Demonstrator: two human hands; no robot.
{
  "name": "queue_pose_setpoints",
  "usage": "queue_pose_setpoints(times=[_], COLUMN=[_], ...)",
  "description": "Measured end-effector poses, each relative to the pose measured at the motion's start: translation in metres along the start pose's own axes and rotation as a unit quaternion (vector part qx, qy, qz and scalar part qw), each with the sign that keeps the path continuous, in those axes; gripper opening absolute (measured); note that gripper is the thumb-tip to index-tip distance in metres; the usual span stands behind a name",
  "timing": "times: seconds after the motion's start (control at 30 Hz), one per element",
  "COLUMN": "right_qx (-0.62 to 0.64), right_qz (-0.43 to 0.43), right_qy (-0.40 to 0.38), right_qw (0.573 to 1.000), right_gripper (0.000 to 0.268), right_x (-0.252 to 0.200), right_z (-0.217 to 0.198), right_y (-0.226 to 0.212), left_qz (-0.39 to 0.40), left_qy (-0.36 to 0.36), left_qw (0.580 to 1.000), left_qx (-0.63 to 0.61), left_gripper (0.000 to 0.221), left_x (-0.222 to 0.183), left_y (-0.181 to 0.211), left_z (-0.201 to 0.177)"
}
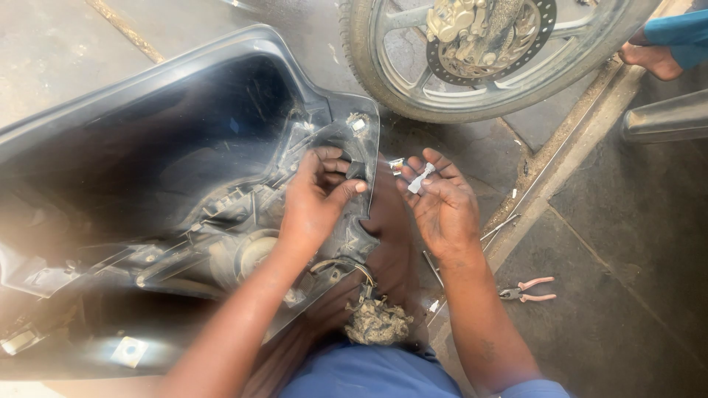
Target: Repairing a motorcycle headlight fairing using adhesive and a cloth.
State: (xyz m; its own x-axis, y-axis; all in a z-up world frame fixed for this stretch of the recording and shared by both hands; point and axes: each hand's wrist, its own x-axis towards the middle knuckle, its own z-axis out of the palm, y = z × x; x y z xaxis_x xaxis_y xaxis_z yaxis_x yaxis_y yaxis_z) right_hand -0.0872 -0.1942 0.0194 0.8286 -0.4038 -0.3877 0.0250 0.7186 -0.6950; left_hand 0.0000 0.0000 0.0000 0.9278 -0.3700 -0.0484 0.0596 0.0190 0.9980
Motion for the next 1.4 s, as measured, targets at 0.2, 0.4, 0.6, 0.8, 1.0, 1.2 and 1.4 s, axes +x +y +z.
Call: queue_pose_setpoints(times=[0.2, 0.4, 0.6, 0.8, 1.0, 1.2, 1.4], right_qx=[-0.011, -0.007, -0.002, 0.016, -0.027, -0.08, -0.159], right_qz=[0.001, 0.005, 0.004, 0.004, -0.006, -0.064, -0.074], right_qy=[0.012, 0.018, 0.02, 0.003, -0.066, -0.166, -0.205], right_qw=[1.0, 1.0, 1.0, 1.0, 0.997, 0.981, 0.963], right_gripper=[0.044, 0.045, 0.045, 0.046, 0.042, 0.045, 0.046], right_x=[-0.003, -0.001, 0.001, 0.0, -0.008, -0.032, -0.032], right_z=[0.007, 0.004, -0.005, -0.007, -0.003, 0.014, 0.019], right_y=[-0.003, -0.004, -0.001, -0.002, -0.004, -0.006, -0.004], left_qz=[-0.037, -0.075, -0.107, -0.113, 0.039, -0.078, 0.067], left_qy=[-0.032, -0.041, -0.055, -0.036, -0.039, -0.147, -0.123], left_qw=[0.996, 0.994, 0.986, 0.988, 0.997, 0.986, 0.986], left_qx=[-0.072, -0.062, -0.115, -0.101, -0.057, -0.001, 0.085], left_gripper=[0.051, 0.056, 0.052, 0.048, 0.021, 0.025, 0.017], left_x=[0.004, 0.007, 0.008, 0.009, -0.011, -0.02, -0.02], left_y=[-0.017, -0.007, -0.005, 0.007, -0.008, 0.066, 0.061], left_z=[-0.002, -0.005, -0.009, -0.007, -0.004, 0.018, 0.013])
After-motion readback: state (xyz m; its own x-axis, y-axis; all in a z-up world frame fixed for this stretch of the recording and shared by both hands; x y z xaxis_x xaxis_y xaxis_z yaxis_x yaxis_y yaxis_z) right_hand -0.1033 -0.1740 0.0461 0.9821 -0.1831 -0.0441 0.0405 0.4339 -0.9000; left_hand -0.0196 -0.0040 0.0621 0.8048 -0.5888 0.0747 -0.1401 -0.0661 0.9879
